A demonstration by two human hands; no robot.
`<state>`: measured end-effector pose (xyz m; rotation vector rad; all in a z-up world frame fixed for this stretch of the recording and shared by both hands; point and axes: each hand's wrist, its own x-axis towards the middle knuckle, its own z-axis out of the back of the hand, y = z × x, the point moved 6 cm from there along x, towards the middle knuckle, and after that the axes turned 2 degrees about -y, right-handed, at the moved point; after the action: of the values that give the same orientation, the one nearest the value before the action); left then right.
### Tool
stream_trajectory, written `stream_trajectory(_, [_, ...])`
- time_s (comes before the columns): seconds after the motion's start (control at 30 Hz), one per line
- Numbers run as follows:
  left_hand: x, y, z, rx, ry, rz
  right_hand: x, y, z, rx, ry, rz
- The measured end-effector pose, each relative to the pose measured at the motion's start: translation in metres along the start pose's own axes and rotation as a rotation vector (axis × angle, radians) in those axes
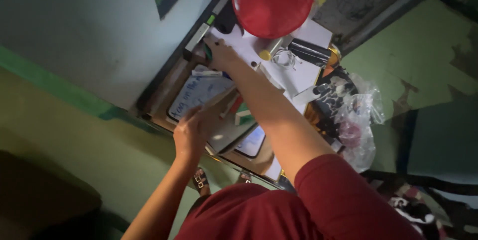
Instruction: Organize various office and craft supplies into a small box.
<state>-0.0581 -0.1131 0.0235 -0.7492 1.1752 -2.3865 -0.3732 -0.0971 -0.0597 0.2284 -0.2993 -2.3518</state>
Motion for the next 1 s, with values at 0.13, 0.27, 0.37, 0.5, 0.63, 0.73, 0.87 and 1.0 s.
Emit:
stream_trajectory(0.13, [0.008, -0.008, 0.005, 0.073, 0.071, -0.001, -0.007, -0.006, 0.014, 0.029, 0.066, -0.078])
stream_trajectory(0.27, [0.016, -0.007, 0.007, 0.021, 0.144, -0.018, -0.022, -0.024, 0.062, 0.639, -0.14, -0.031])
stream_trajectory(0.37, [0.013, -0.003, 0.006, -0.038, 0.175, -0.036, -0.109, 0.012, 0.14, 1.224, -0.155, 0.038])
stream_trajectory(0.5, [0.006, 0.025, -0.003, -0.244, 0.2, -0.017, -0.196, 0.045, 0.13, 1.431, 0.069, -0.03])
stream_trajectory(0.63, [-0.002, 0.046, -0.018, -0.435, 0.192, -0.153, -0.223, 0.082, 0.074, 1.232, 0.31, 0.191])
stream_trajectory(0.73, [-0.004, 0.051, -0.021, -0.723, 0.214, 0.14, -0.227, 0.086, 0.038, 0.743, 0.404, -0.047])
stream_trajectory(0.87, [0.009, 0.016, -0.003, -0.523, 0.2, 0.085, -0.227, 0.085, 0.013, 0.737, 0.449, 0.12])
stream_trajectory(1.0, [0.01, 0.02, -0.006, -0.414, 0.223, 0.113, -0.23, 0.088, 0.003, 0.617, 0.485, 0.206])
